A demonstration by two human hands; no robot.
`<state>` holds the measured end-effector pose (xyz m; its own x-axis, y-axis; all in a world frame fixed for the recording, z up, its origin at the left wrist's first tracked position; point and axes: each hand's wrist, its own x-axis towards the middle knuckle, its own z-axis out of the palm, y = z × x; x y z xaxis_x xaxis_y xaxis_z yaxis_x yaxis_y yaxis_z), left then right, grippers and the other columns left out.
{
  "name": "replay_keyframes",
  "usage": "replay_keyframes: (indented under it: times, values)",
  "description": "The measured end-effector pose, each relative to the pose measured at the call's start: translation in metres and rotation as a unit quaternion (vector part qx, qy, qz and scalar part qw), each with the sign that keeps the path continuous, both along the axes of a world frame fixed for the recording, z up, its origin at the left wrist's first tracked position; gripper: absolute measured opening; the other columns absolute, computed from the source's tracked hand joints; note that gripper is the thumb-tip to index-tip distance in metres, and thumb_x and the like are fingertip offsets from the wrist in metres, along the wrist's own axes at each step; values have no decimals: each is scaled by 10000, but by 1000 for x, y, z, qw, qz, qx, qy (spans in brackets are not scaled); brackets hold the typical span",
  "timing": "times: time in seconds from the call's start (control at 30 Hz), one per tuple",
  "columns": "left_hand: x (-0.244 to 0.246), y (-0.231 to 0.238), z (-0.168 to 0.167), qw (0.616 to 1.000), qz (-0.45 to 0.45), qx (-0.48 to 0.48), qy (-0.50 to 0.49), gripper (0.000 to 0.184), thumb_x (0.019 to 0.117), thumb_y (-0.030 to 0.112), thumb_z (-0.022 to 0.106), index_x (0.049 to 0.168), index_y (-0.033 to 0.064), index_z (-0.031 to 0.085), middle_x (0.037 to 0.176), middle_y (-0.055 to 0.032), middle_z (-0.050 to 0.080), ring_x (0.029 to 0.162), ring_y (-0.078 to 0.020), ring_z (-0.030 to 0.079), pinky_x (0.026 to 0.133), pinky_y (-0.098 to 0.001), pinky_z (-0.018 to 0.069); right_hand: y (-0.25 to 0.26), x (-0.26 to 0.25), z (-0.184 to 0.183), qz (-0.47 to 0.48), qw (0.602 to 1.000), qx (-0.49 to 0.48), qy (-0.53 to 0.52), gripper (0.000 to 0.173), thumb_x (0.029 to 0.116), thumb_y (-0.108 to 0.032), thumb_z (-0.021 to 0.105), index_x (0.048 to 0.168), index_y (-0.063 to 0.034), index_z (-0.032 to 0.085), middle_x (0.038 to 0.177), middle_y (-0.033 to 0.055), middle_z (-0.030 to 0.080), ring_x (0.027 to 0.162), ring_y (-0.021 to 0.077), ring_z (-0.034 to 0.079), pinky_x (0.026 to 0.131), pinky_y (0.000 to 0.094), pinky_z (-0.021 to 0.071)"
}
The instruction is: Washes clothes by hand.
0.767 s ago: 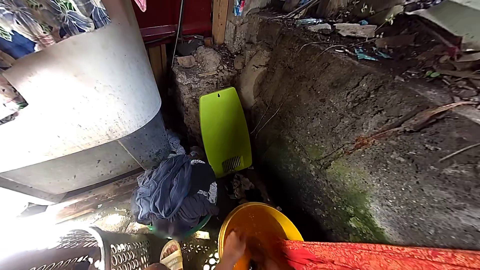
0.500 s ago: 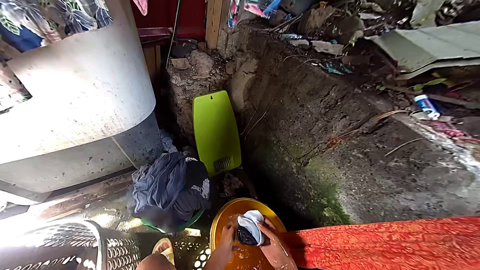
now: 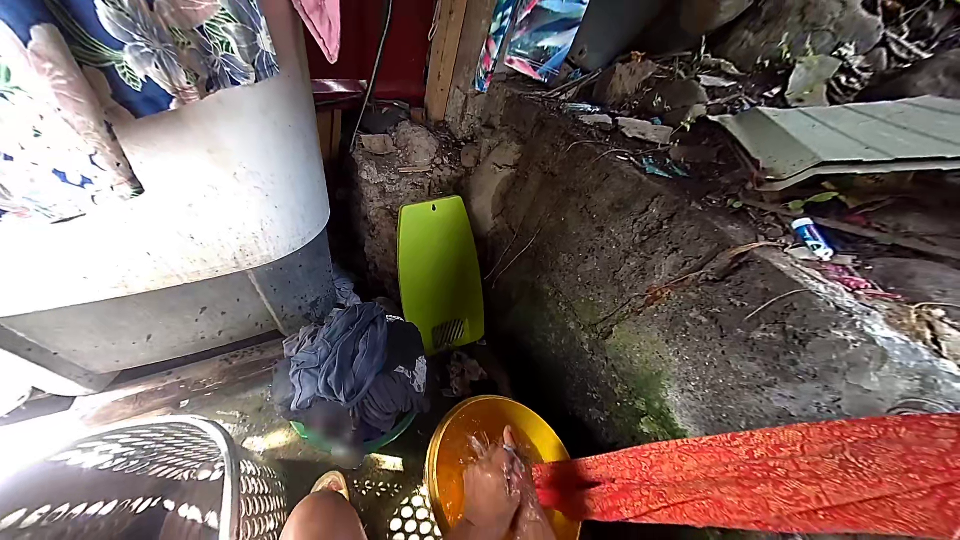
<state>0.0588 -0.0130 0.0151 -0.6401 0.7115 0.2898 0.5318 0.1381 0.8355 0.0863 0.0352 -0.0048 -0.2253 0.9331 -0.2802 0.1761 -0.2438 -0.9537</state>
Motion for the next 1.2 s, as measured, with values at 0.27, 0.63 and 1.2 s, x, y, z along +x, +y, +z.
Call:
replay_keyframes:
  times: [0.27,0.63,1.2]
  values:
    - [-72,14,-38,894,-173,47,-412,229,1038,151,555,908,-9,656,834,-38,635,806,-98,610,808,-313,527,20,40,38,169,983,-72,8,325,1066,-234,468,1207,22,610,1062,104,693,987,161,681,896,378,584]
    - [-82,24,-41,905,-208,-129,-348,247,1036,148,596,1160,-60,640,1055,-185,676,969,-249,651,919,-436,522,69,52,10,362,917,46,-163,163,987,-81,554,1004,59,636,884,124,621,840,182,602,826,375,508]
    - [-48,24,-57,790,30,-124,-600,391,1100,270,500,1342,-28,572,1244,-269,635,1128,-359,632,972,-540,515,41,36,47,4,995,-47,83,280,1086,-216,349,1205,-31,522,990,51,644,906,122,665,817,344,584]
